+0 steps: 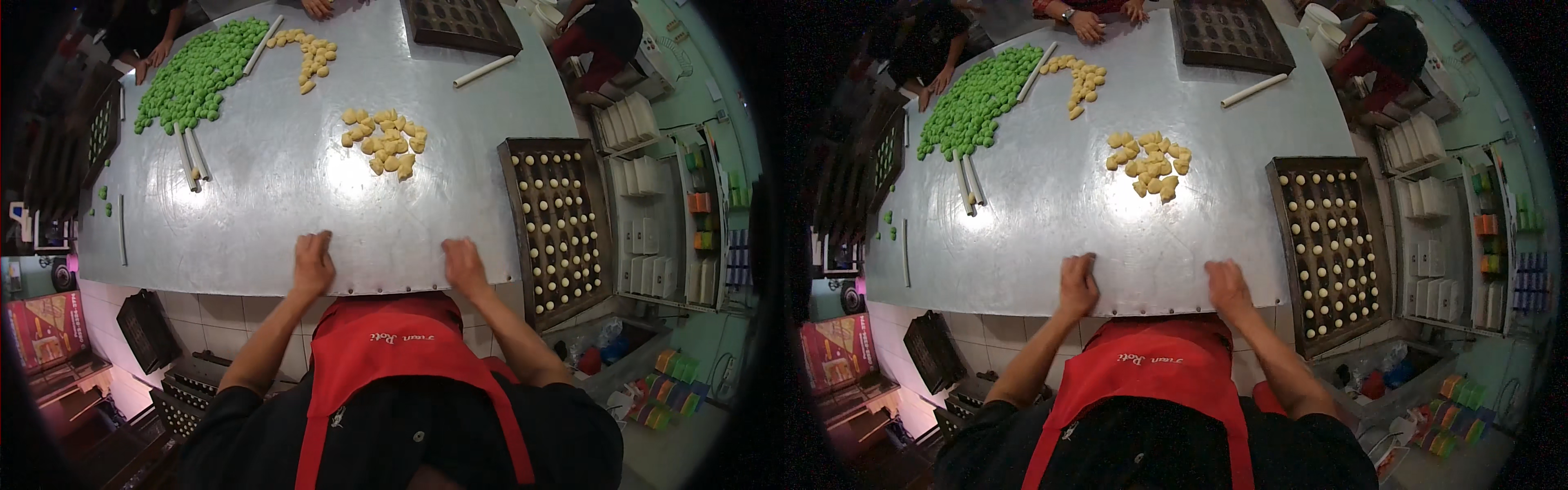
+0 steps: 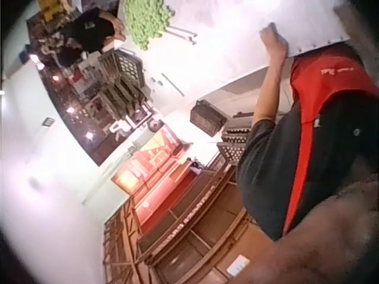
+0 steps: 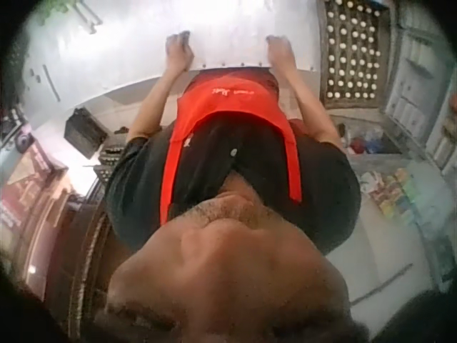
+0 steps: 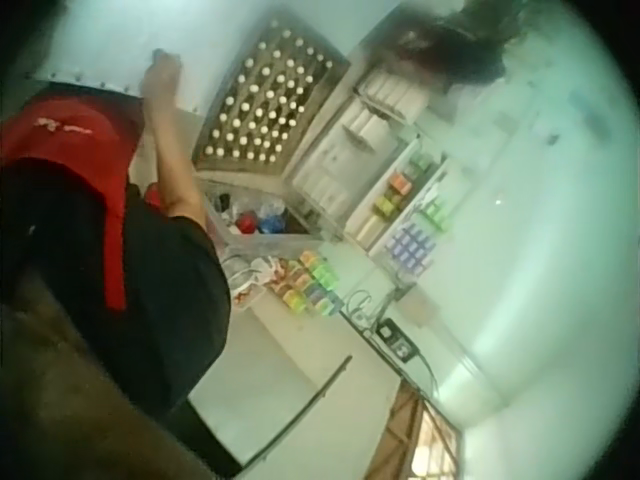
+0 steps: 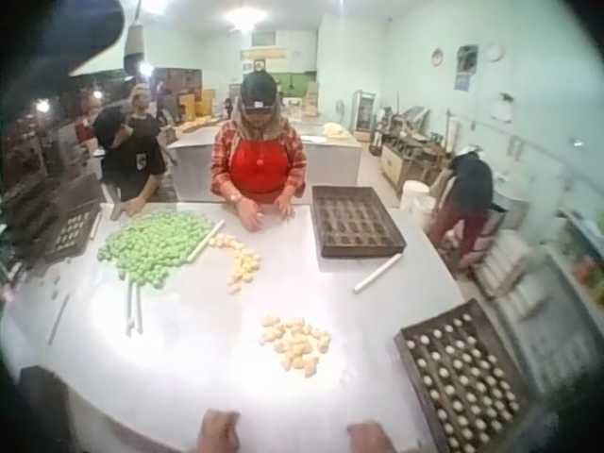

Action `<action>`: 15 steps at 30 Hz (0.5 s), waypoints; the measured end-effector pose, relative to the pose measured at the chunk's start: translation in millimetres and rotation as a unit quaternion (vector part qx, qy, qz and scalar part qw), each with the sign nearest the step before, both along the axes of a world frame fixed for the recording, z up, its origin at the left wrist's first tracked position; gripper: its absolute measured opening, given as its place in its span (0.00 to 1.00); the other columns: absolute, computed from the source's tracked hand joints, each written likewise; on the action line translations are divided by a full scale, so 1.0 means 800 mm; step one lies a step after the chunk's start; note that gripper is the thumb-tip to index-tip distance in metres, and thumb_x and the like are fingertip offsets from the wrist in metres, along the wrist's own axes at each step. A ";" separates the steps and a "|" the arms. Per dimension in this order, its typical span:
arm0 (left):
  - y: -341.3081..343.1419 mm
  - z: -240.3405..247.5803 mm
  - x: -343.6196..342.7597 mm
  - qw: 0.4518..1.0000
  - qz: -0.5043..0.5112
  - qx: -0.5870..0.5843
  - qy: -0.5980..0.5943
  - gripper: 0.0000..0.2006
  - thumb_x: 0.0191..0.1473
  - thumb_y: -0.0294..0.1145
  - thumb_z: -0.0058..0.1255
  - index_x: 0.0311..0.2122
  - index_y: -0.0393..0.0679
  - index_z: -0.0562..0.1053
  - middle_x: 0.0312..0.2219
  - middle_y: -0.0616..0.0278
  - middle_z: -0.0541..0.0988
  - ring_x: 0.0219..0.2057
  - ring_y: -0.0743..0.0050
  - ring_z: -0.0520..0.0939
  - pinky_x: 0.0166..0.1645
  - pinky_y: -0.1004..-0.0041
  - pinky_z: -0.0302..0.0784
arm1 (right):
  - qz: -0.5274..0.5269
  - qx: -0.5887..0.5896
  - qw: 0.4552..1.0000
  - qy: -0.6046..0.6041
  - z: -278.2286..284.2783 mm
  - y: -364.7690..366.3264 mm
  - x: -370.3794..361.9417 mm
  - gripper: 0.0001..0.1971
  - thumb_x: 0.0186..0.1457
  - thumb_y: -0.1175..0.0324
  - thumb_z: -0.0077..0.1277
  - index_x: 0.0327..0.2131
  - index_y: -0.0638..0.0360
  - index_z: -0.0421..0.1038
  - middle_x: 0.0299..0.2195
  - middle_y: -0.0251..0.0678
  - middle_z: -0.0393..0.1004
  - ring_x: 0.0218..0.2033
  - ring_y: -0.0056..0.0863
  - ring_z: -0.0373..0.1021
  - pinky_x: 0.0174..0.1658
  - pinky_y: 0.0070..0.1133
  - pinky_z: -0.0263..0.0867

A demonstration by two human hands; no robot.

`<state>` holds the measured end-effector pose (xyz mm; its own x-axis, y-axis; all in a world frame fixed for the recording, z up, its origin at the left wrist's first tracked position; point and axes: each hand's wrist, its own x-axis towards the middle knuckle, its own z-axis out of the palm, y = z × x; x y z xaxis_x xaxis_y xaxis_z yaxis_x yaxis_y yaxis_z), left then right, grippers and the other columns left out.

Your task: The person rolls small pieces of dough into balls on a metal countertop and places them into a baking tray. They repeat this process continuously, filling the tray with evenly spaced dough balls. The person also moves a filled tray to a rack and retrieves an empty one to continue the task.

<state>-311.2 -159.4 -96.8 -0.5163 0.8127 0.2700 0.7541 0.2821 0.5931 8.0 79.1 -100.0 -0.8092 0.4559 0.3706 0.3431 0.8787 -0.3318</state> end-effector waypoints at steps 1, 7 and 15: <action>0.005 -0.007 0.022 0.998 -0.035 0.040 0.022 0.21 0.51 0.16 0.55 0.52 0.42 0.77 0.37 0.47 0.78 0.45 0.41 0.78 0.48 0.50 0.74 | 0.013 -0.008 1.000 -0.002 -0.001 -0.028 -0.012 0.09 0.59 0.77 0.54 0.44 0.61 0.75 0.36 0.46 0.78 0.41 0.52 0.75 0.51 0.42 0.73; 0.141 0.004 0.011 0.995 -0.102 0.008 0.020 0.13 0.54 0.19 0.53 0.45 0.42 0.75 0.36 0.47 0.78 0.42 0.41 0.79 0.50 0.51 0.75 | 0.085 -0.058 0.995 0.005 0.019 0.011 -0.133 0.10 0.59 0.78 0.54 0.44 0.60 0.76 0.35 0.45 0.77 0.41 0.51 0.75 0.51 0.41 0.73; 0.014 -0.006 -0.009 0.998 -0.015 0.054 0.004 0.12 0.52 0.19 0.57 0.43 0.41 0.77 0.32 0.50 0.78 0.39 0.43 0.79 0.45 0.52 0.73 | 0.018 -0.032 0.999 -0.037 0.004 0.000 -0.004 0.12 0.57 0.80 0.56 0.44 0.60 0.76 0.34 0.44 0.75 0.39 0.48 0.74 0.47 0.39 0.72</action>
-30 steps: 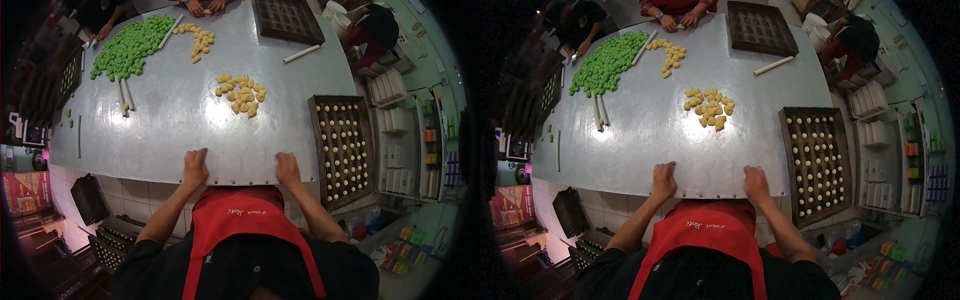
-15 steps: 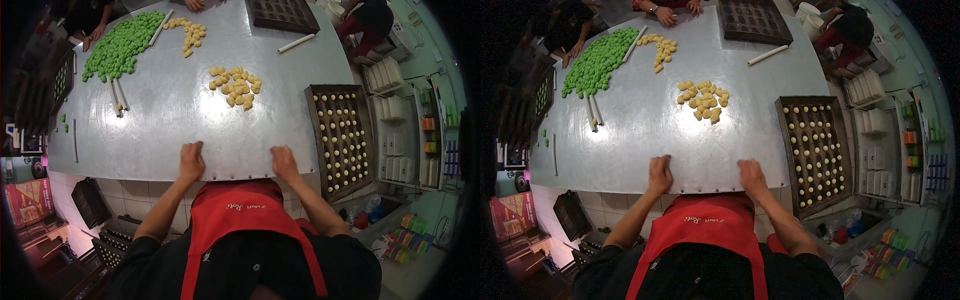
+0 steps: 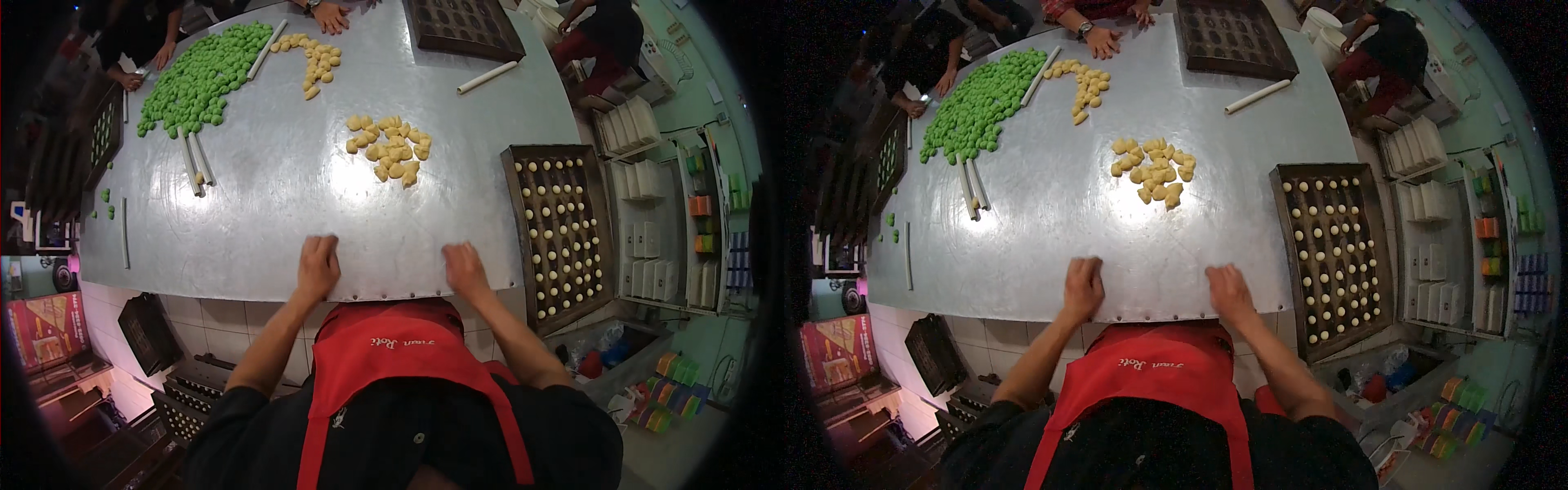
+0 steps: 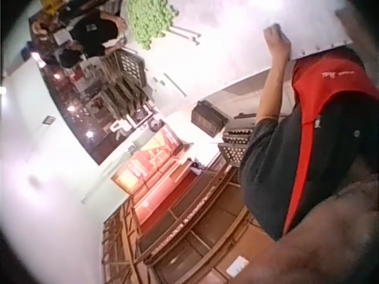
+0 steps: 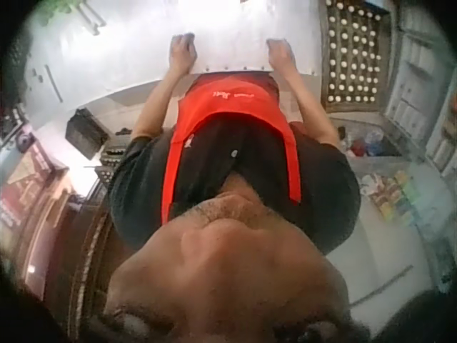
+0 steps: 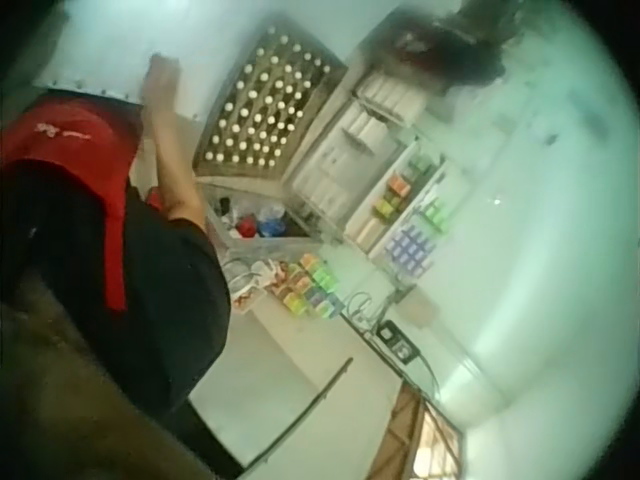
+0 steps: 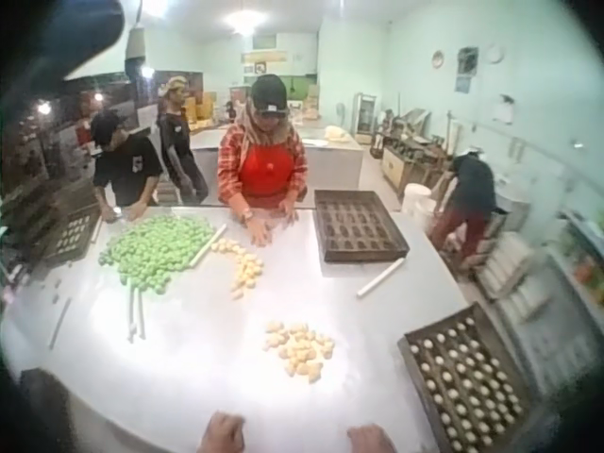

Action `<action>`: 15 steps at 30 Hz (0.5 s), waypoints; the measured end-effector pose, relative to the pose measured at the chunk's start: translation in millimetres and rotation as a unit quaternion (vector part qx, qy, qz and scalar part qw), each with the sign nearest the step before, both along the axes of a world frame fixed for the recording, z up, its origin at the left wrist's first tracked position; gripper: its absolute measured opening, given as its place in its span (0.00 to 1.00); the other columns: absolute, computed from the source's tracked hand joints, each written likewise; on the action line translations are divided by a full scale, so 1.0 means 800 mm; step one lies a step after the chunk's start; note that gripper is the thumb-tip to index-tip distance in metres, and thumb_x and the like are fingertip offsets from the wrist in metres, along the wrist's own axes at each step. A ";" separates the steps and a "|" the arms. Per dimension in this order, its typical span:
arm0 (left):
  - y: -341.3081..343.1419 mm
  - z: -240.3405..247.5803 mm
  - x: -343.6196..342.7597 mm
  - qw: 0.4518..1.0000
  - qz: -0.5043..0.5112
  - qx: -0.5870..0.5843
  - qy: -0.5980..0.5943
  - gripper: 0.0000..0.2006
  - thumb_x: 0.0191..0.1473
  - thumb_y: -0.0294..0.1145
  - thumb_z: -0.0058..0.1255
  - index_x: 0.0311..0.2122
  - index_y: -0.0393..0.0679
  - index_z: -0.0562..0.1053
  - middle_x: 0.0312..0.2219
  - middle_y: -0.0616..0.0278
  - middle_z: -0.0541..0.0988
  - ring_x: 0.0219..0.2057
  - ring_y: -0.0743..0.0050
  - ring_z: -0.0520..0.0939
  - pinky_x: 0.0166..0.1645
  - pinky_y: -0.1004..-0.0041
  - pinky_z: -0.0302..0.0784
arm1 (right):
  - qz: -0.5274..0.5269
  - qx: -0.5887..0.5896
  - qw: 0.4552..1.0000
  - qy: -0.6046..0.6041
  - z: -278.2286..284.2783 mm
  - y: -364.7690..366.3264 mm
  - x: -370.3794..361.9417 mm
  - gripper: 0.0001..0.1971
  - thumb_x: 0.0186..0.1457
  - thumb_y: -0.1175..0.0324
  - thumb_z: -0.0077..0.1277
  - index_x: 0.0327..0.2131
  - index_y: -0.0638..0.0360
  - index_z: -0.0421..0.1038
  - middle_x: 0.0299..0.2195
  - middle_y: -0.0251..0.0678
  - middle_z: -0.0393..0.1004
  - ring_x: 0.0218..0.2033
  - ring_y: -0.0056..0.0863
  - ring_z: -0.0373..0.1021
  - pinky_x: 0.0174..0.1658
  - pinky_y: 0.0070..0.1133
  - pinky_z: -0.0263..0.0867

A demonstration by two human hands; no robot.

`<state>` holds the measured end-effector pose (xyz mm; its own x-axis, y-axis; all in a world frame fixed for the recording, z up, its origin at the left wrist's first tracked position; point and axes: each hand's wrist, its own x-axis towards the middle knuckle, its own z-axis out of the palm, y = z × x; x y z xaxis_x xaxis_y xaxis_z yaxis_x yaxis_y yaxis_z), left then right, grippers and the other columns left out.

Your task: The person rolls small pieces of dough into balls on a metal countertop and places them into a baking tray. They repeat this process continuously, filling the tray with evenly spaced dough balls. The person also moves a filled tray to a rack and retrieves an empty one to continue the task.

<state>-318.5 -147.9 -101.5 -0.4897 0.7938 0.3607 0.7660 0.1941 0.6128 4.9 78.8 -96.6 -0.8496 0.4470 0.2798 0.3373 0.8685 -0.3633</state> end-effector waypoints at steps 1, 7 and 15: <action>-0.006 0.007 0.023 1.000 -0.015 -0.012 -0.004 0.12 0.52 0.18 0.57 0.43 0.41 0.77 0.33 0.49 0.79 0.40 0.43 0.78 0.46 0.52 0.73 | 0.011 0.000 1.000 0.021 -0.002 -0.016 -0.004 0.12 0.57 0.80 0.56 0.44 0.60 0.76 0.34 0.45 0.75 0.39 0.48 0.74 0.48 0.39 0.72; 0.109 0.029 0.034 0.994 -0.104 -0.023 0.014 0.12 0.49 0.17 0.53 0.40 0.42 0.74 0.32 0.50 0.76 0.39 0.43 0.77 0.47 0.51 0.73 | 0.074 -0.018 0.996 0.051 0.017 -0.023 -0.121 0.11 0.57 0.78 0.55 0.44 0.61 0.76 0.36 0.44 0.76 0.40 0.47 0.74 0.48 0.41 0.72; -0.001 0.011 -0.008 0.999 -0.006 -0.048 -0.012 0.11 0.49 0.18 0.55 0.40 0.43 0.75 0.34 0.49 0.77 0.39 0.42 0.78 0.49 0.51 0.74 | 0.000 0.052 0.998 0.046 -0.001 -0.012 -0.010 0.10 0.57 0.77 0.56 0.43 0.60 0.76 0.36 0.42 0.75 0.39 0.45 0.73 0.47 0.39 0.72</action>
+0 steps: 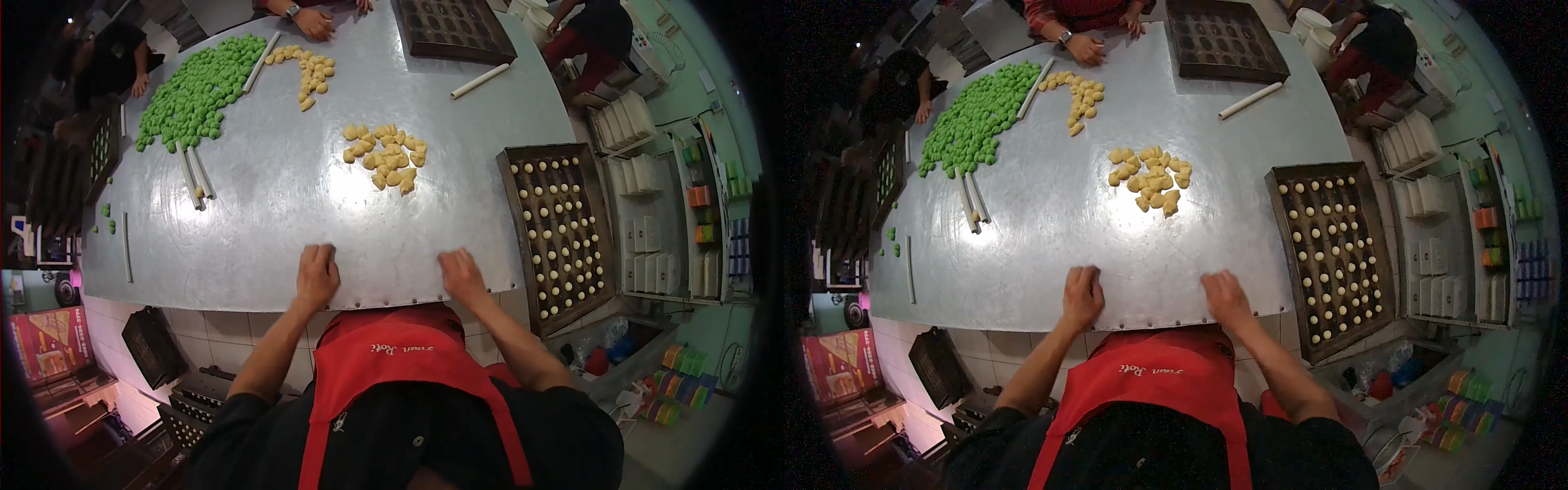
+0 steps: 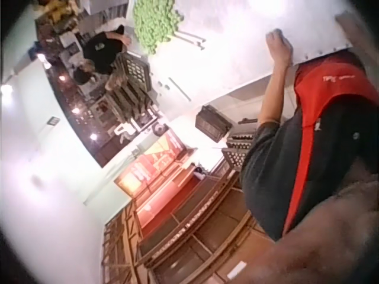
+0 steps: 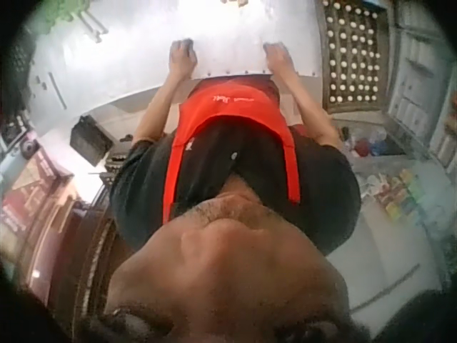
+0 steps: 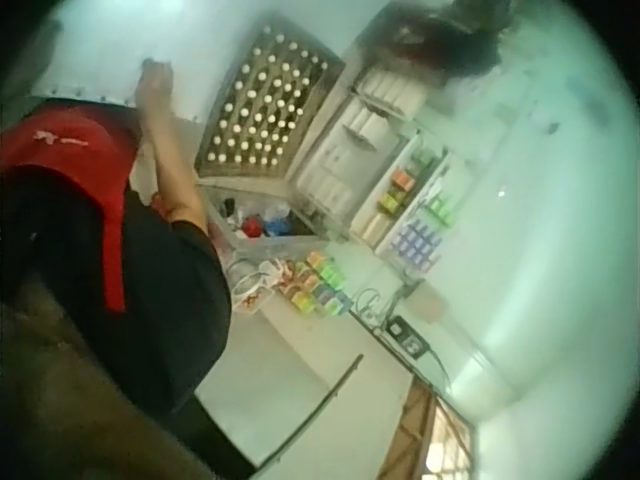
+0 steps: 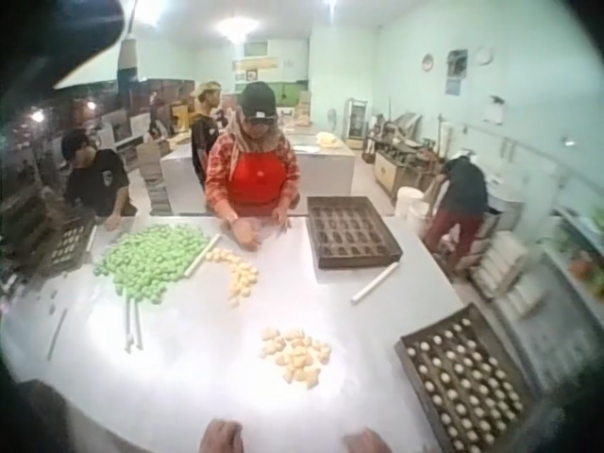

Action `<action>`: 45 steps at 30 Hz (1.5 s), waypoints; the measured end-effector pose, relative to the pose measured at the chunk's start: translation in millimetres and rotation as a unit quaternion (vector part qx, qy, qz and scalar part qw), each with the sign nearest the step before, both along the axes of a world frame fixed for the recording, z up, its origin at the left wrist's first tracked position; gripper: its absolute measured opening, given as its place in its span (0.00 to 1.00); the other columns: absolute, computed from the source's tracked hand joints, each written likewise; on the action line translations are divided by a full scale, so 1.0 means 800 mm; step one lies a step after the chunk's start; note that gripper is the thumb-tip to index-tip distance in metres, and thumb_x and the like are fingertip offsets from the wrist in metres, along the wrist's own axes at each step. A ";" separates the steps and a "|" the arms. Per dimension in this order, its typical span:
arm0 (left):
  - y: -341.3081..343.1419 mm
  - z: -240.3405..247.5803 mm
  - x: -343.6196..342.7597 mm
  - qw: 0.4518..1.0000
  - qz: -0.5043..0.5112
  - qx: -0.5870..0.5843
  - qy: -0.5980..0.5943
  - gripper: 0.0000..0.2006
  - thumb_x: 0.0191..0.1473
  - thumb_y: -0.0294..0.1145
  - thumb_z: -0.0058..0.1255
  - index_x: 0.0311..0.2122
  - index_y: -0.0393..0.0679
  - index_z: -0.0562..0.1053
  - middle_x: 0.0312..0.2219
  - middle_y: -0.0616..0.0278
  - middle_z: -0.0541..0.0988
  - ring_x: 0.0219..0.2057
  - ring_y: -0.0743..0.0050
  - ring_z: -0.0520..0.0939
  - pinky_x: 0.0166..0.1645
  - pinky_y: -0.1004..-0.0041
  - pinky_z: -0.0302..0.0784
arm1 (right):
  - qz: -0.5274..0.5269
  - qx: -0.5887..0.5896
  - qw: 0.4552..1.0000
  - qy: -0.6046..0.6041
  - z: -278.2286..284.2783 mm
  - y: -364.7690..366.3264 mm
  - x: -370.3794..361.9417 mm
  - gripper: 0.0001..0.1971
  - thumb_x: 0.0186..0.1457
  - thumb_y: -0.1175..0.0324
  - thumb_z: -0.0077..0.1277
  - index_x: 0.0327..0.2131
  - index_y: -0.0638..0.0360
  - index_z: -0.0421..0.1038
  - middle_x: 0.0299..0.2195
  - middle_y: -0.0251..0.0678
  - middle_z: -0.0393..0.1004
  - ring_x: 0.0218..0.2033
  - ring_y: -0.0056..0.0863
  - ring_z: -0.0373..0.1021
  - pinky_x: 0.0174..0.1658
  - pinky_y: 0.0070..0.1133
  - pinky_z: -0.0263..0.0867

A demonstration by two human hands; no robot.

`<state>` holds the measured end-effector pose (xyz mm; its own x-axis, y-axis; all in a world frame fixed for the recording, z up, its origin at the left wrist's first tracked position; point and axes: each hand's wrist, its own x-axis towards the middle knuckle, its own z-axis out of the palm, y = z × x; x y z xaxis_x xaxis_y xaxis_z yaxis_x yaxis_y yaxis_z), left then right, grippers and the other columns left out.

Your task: The person rolls small pieces of dough into balls on a metal countertop and places them into a baking tray. They repeat this process continuously, filling the tray with evenly spaced dough balls. The person also moves a filled tray to a rack and retrieves an empty one to continue the task.

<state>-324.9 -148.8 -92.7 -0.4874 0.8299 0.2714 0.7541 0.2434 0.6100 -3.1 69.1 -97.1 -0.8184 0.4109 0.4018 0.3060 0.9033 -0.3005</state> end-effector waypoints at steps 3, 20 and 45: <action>0.014 0.002 0.062 0.997 -0.046 0.058 0.018 0.12 0.51 0.20 0.56 0.43 0.43 0.75 0.34 0.48 0.76 0.41 0.42 0.78 0.50 0.51 0.74 | 0.044 -0.100 0.993 -0.038 0.017 -0.059 -0.030 0.09 0.58 0.77 0.56 0.43 0.59 0.76 0.35 0.41 0.73 0.40 0.44 0.73 0.46 0.36 0.72; 0.074 0.018 0.066 0.992 -0.126 -0.004 -0.017 0.13 0.48 0.18 0.55 0.40 0.42 0.74 0.35 0.50 0.78 0.41 0.44 0.78 0.49 0.51 0.73 | 0.140 -0.068 0.988 -0.006 0.017 -0.049 -0.099 0.05 0.55 0.74 0.55 0.37 0.57 0.73 0.32 0.41 0.73 0.37 0.44 0.73 0.45 0.37 0.72; 0.087 0.054 0.091 0.947 0.094 -0.046 -0.303 0.11 0.65 0.26 0.63 0.50 0.38 0.77 0.35 0.60 0.85 0.34 0.75 0.85 0.43 0.70 0.83 | -0.316 -0.350 0.867 0.159 0.145 0.142 0.117 0.08 0.65 0.70 0.65 0.46 0.60 0.84 0.41 0.37 0.83 0.42 0.28 0.82 0.44 0.23 0.78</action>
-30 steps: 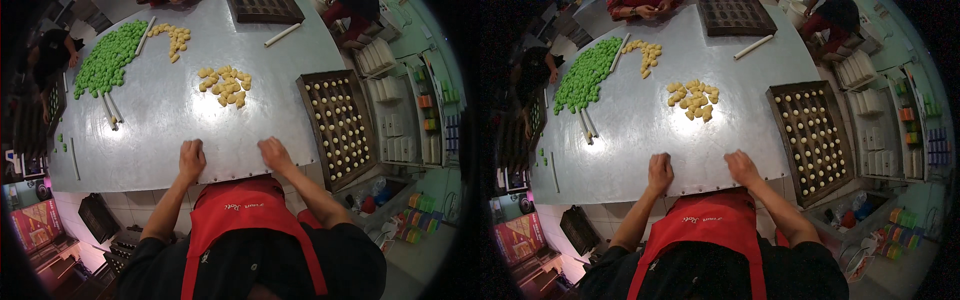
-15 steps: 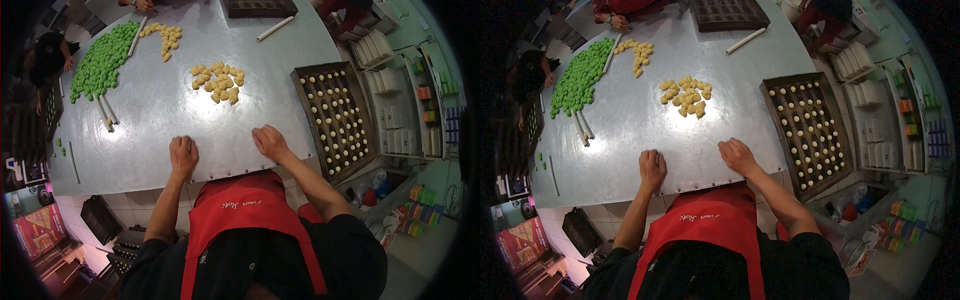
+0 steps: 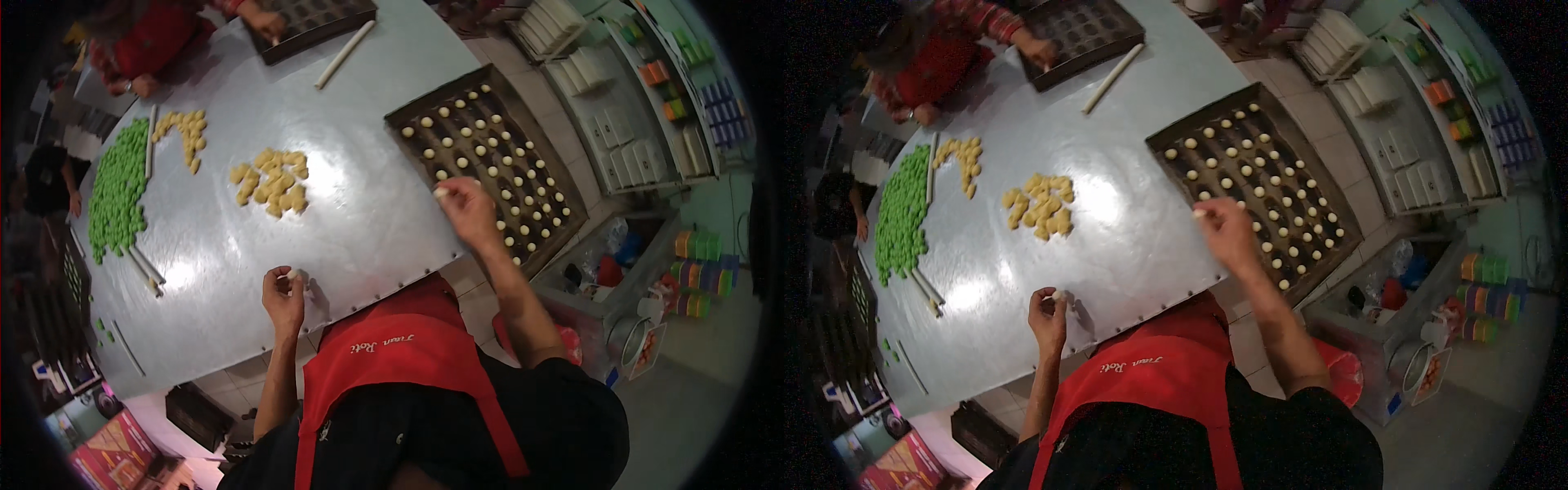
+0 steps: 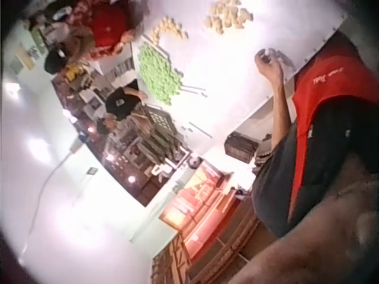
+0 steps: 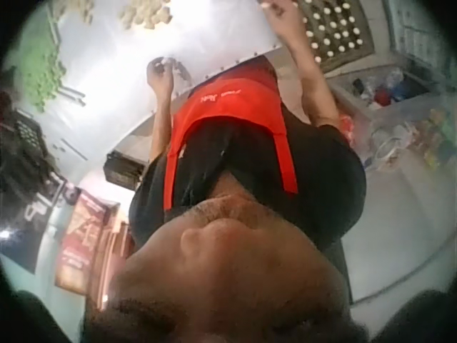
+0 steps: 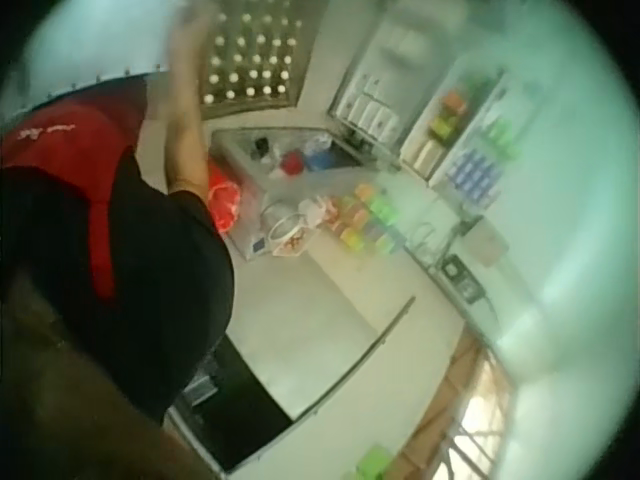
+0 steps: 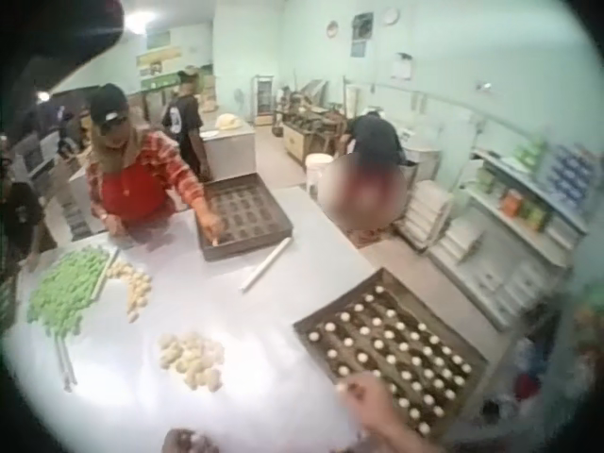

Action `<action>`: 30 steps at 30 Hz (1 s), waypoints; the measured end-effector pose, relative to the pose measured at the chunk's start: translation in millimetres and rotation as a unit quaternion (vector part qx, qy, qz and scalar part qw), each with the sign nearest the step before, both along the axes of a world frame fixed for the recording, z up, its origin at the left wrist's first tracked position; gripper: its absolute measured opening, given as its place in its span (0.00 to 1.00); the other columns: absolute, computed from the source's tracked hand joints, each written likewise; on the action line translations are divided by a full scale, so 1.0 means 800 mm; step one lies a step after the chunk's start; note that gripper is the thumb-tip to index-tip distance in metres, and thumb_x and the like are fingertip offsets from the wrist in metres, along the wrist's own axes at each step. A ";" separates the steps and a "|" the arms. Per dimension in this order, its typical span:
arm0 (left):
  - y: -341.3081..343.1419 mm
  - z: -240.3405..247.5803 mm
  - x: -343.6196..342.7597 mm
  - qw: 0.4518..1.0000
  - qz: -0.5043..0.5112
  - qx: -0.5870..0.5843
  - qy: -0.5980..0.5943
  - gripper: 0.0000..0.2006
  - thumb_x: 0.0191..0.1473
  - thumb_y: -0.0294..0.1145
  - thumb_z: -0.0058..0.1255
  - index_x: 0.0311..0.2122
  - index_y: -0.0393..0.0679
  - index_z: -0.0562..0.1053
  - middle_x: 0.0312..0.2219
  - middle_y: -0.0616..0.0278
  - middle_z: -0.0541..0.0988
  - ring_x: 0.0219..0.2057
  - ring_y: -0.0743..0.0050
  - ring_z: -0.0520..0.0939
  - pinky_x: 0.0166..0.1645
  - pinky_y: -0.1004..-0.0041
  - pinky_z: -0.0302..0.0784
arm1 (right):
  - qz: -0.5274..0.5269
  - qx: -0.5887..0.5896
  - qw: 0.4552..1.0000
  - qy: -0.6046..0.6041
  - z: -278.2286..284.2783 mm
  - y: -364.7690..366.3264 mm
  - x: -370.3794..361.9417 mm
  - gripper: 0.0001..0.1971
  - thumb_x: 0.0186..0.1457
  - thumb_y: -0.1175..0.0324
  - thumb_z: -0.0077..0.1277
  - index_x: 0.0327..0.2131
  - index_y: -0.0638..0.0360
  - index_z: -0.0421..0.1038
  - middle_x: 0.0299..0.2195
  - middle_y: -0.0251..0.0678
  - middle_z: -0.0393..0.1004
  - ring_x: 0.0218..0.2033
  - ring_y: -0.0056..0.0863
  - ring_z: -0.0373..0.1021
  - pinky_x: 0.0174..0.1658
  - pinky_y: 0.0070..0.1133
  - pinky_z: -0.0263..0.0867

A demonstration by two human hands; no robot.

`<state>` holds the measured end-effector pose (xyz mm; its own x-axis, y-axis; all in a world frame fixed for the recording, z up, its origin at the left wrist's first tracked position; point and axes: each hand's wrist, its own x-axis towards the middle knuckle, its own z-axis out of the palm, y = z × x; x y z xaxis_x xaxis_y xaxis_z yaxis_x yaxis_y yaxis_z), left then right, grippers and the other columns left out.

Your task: The person rolls small pieces of dough into balls on a metal countertop and places them into a baking tray. They repeat this process continuously, filling the tray with evenly spaced dough balls. The person also moves a filled tray to a rack and retrieves an empty one to continue the task.

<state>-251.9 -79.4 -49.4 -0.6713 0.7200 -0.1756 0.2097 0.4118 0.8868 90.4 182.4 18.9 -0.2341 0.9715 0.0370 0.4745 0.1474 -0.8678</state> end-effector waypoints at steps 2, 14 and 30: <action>0.049 -0.010 0.014 0.999 -0.036 0.015 0.018 0.12 0.64 0.26 0.63 0.50 0.38 0.78 0.35 0.60 0.85 0.34 0.74 0.86 0.43 0.70 0.84 | -0.084 -0.026 0.991 -0.103 0.012 0.068 0.055 0.10 0.66 0.68 0.64 0.48 0.59 0.83 0.39 0.38 0.84 0.43 0.33 0.82 0.44 0.29 0.78; 0.505 0.079 0.245 0.923 -0.330 0.182 0.079 0.08 0.63 0.28 0.63 0.46 0.40 0.81 0.37 0.52 0.84 0.36 0.58 0.85 0.44 0.62 0.82 | -0.045 0.124 0.913 -0.385 -0.087 0.277 0.206 0.16 0.66 0.71 0.59 0.56 0.57 0.81 0.51 0.47 0.82 0.52 0.50 0.78 0.56 0.47 0.76; 0.694 0.015 0.390 0.825 -0.468 0.164 0.272 0.21 0.54 0.33 0.66 0.53 0.45 0.80 0.49 0.52 0.84 0.56 0.42 0.82 0.59 0.48 0.80 | -0.144 0.118 0.962 -0.197 -0.043 0.163 0.258 0.16 0.65 0.71 0.58 0.56 0.55 0.77 0.46 0.45 0.80 0.42 0.50 0.81 0.44 0.42 0.78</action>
